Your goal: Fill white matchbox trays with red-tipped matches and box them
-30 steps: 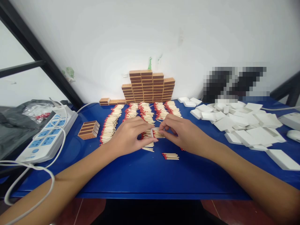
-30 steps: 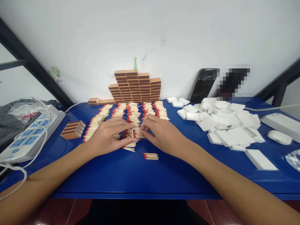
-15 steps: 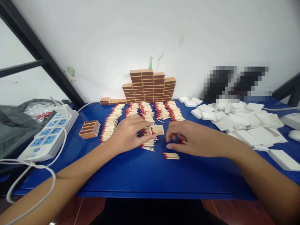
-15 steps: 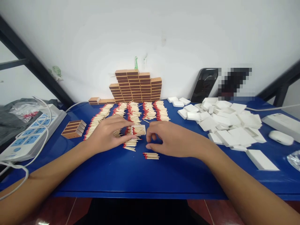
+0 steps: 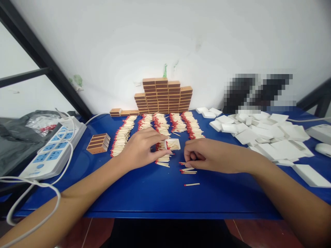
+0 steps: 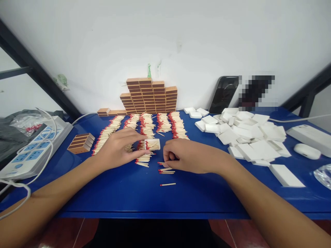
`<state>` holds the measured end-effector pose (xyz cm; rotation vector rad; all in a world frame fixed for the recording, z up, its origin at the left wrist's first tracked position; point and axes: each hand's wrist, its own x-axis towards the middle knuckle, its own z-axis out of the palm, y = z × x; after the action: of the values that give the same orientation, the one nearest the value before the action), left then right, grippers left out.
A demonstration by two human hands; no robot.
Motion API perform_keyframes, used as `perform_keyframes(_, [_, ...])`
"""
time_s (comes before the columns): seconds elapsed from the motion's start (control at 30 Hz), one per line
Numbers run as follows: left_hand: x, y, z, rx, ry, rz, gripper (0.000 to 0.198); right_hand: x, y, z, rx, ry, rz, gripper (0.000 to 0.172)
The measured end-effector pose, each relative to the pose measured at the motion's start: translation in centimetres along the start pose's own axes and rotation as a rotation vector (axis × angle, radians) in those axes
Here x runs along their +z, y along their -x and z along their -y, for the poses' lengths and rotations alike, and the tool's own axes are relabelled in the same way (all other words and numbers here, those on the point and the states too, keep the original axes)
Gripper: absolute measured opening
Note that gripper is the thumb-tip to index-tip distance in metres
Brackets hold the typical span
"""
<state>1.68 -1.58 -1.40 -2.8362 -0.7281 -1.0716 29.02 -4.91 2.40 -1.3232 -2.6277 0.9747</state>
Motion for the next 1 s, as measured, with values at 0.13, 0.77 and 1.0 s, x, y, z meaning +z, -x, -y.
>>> perform_keyframes(0.13, [0.0,0.0,0.0,-0.003,-0.004,0.012,0.038,-0.2,-0.1,-0.4,-0.02,0.004,-0.083,0.014])
perform_keyframes(0.77, [0.0,-0.2,-1.0,-0.028,0.067,0.044,0.036,0.5,-1.3,-0.2,-0.178,0.018,-0.339,0.025])
perform_keyframes(1.0, [0.2,-0.1,-1.0,-0.009,0.106,0.031,0.035,1.8,-2.0,-0.3,-0.188,0.098,-0.337,0.021])
